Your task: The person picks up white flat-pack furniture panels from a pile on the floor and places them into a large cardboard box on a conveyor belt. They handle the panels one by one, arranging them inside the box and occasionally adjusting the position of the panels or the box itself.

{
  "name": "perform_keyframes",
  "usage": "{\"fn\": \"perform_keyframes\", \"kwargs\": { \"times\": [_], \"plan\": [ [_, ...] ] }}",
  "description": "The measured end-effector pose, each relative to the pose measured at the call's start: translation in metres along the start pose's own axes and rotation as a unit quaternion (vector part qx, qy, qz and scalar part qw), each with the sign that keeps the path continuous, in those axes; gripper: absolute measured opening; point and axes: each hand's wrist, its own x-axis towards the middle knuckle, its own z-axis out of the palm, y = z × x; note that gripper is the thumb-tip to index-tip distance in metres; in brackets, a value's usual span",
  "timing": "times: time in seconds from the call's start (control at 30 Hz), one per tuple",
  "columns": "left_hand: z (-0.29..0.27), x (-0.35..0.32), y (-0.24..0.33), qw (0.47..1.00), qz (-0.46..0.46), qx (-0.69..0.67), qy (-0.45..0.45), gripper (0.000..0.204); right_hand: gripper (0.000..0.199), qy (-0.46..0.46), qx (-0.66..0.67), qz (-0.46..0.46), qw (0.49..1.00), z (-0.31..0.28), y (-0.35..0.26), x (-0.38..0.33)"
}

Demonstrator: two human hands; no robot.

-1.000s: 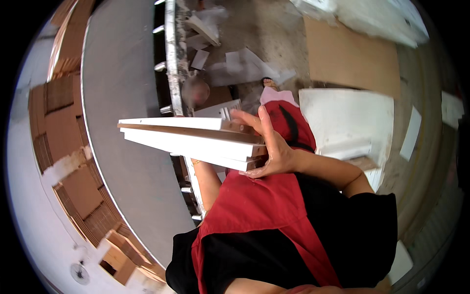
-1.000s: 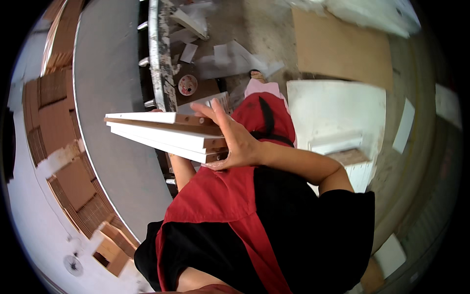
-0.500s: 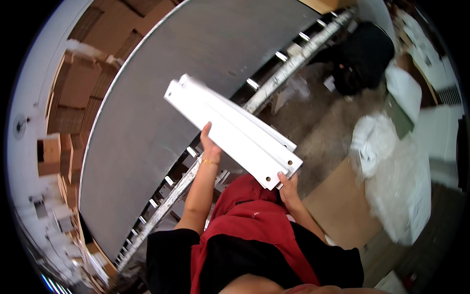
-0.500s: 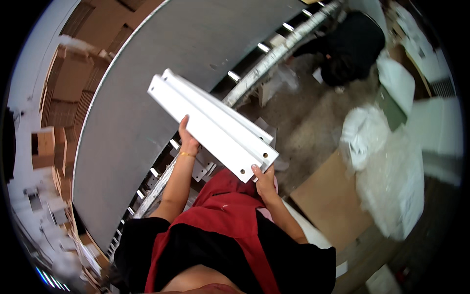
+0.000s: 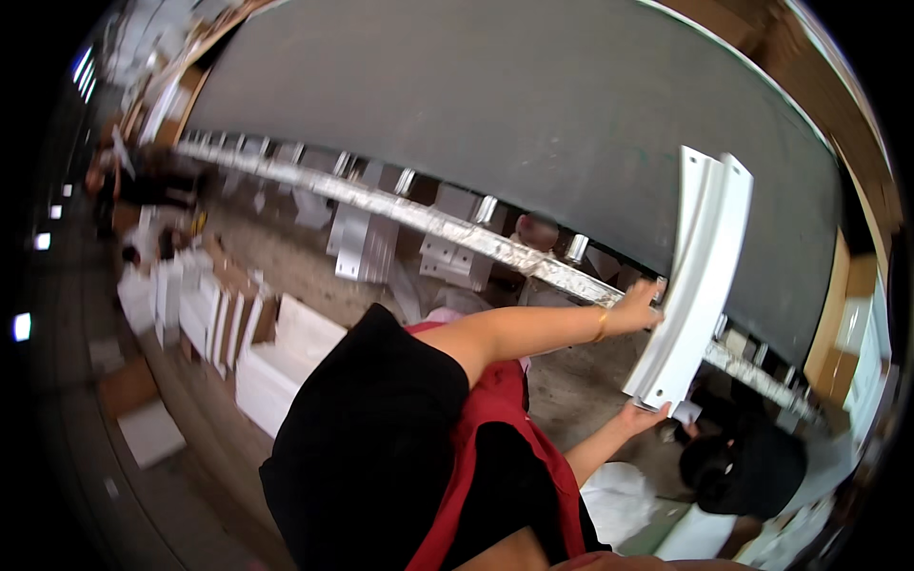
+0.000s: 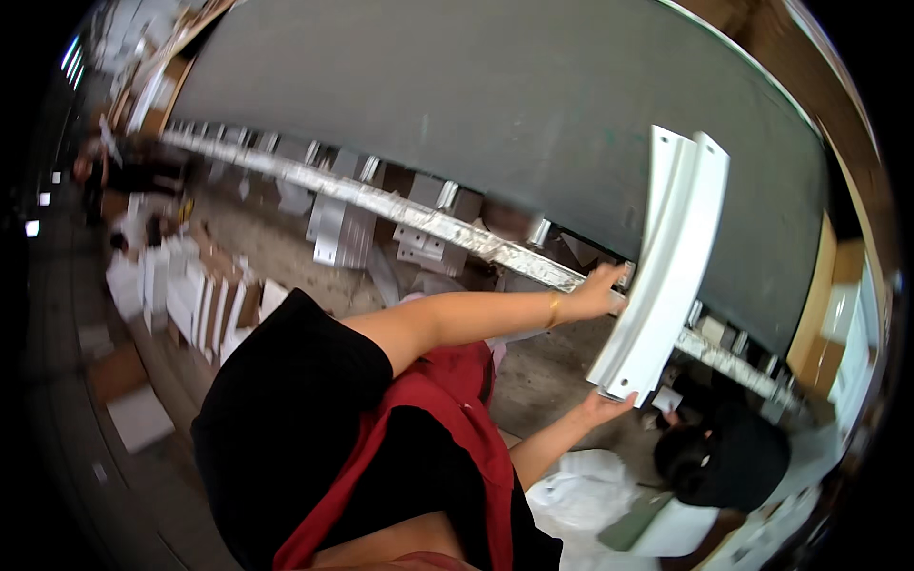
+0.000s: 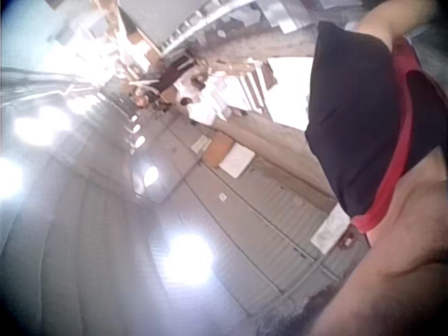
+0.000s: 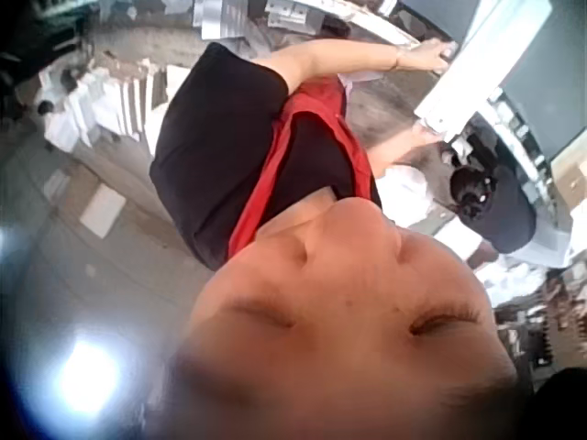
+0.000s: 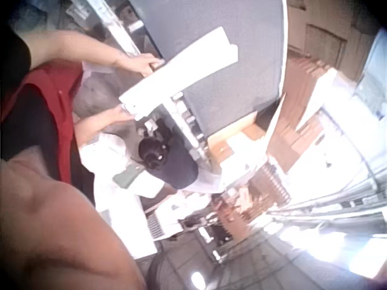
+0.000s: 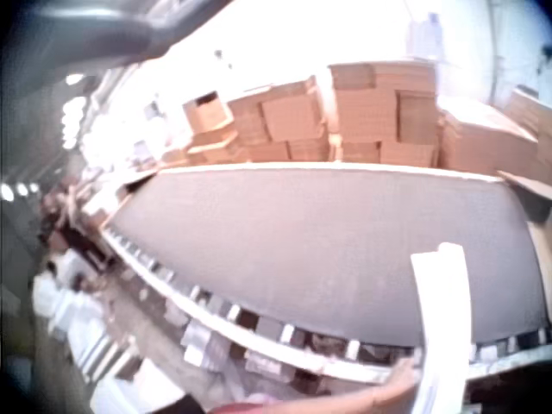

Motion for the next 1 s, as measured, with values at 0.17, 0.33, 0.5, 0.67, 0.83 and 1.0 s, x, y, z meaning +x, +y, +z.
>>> {"fn": "perform_keyframes", "kwargs": {
  "times": [0.17, 0.33, 0.5, 0.67, 0.83, 1.0],
  "plan": [
    [-0.063, -0.144, -0.087, 0.984, -0.07, -0.054, -0.155, 0.037, 0.053, -0.037, -0.046, 0.019, 0.998, 0.011, -0.009, 0.092],
    [-0.149, -0.28, -0.159, 0.968, -0.238, 0.06, 0.045, 0.03, 0.054, 0.008, -0.132, 0.122, 0.984, 0.0, -0.018, 0.151],
    [-0.154, -0.398, -0.229, 0.882, -0.341, 0.036, 0.323, 0.029, 0.042, 0.138, -0.33, 0.065, 0.932, 0.024, -0.03, 0.152],
    [-0.058, -0.517, -0.295, 0.802, -0.49, -0.029, 0.341, 0.035, 0.066, 0.26, -0.599, -0.232, 0.721, 0.042, -0.036, 0.154],
    [0.034, -0.569, -0.294, 0.728, -0.562, -0.195, 0.341, 0.042, 0.061, -0.061, -0.725, -0.401, 0.557, 0.102, 0.056, 0.104],
    [0.125, -0.554, -0.289, 0.539, -0.602, -0.346, 0.476, 0.042, 0.046, -0.515, -0.569, -0.444, 0.462, 0.182, 0.184, -0.019]
  ]
}}
